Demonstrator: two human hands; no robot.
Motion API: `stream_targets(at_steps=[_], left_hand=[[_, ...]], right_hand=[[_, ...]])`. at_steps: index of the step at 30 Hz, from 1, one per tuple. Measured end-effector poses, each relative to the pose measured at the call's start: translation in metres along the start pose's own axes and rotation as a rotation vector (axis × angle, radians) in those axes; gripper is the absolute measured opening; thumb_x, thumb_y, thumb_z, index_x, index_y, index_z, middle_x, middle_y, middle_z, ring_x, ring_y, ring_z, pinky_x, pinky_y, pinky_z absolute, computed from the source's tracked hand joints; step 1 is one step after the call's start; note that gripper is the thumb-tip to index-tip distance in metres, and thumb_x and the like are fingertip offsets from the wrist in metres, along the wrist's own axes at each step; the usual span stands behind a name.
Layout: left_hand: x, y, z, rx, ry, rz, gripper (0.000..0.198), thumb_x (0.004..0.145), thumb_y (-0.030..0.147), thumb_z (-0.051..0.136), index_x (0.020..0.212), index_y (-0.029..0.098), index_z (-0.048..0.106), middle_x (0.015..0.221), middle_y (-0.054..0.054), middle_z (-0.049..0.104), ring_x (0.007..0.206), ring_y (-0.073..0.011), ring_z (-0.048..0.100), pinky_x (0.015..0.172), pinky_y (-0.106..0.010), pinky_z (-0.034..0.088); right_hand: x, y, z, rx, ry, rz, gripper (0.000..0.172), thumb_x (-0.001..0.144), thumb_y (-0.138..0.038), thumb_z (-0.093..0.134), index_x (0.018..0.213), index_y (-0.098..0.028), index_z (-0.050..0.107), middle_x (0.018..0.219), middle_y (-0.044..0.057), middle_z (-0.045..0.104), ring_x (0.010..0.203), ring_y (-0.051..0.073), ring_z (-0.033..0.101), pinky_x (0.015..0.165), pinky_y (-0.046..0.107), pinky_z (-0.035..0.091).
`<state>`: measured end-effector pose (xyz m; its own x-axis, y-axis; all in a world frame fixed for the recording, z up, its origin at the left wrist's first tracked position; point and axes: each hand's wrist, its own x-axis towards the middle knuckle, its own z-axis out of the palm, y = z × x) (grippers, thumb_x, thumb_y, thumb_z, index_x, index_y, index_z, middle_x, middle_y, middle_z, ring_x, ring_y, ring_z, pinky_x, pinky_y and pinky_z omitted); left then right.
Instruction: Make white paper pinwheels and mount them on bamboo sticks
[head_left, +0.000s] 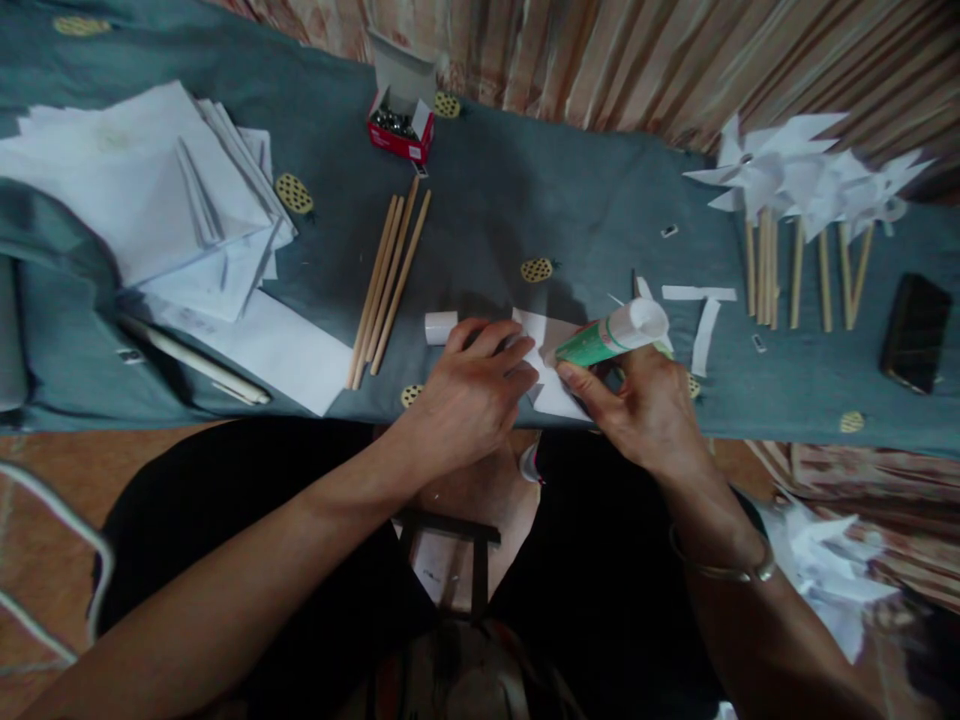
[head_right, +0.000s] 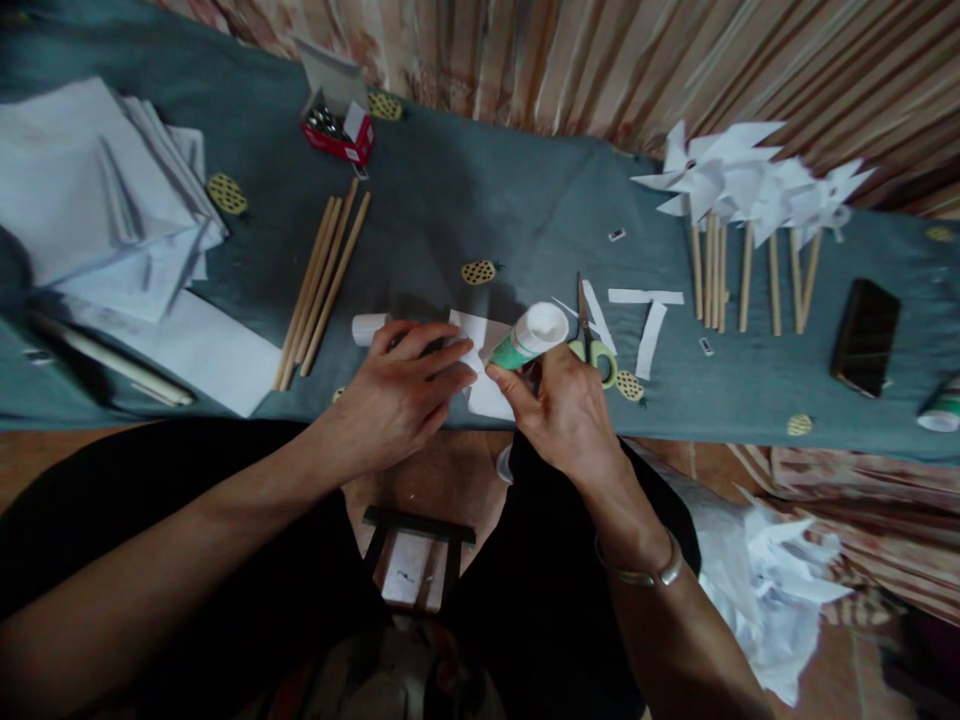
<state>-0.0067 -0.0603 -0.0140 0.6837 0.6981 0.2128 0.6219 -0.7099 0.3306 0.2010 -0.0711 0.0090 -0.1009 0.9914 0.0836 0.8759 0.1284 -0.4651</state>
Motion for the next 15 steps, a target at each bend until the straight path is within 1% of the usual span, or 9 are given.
stream_targets(at_steps=[9,15], left_hand=[[-0.0004,0.0011,-0.0016,-0.019,-0.013,-0.004,0.024,0.093,0.015,0.049,0.106,0.018,0.069,0.134,-0.008,0.063,0.133,-0.0290,0.048,0.112,-0.053,0.037],[-0.0004,0.0037,-0.0077,-0.050,-0.023,-0.025,0.026,0.095,0.014,0.045,0.107,0.018,0.068,0.135,-0.008,0.063,0.134,-0.0291,0.049,0.113,-0.054,0.037]], right_hand=[[0.0024,-0.0027,0.0073,0.018,0.038,0.003,0.036,0.088,-0.055,0.061,0.088,-0.019,0.066,0.072,0.008,0.070,0.062,0.021,0.061,0.060,0.034,0.044],[0.0044,-0.0055,0.0086,0.059,0.028,0.004,0.041,0.089,-0.058,0.059,0.096,-0.018,0.066,0.075,0.008,0.071,0.063,0.022,0.063,0.059,0.034,0.046]])
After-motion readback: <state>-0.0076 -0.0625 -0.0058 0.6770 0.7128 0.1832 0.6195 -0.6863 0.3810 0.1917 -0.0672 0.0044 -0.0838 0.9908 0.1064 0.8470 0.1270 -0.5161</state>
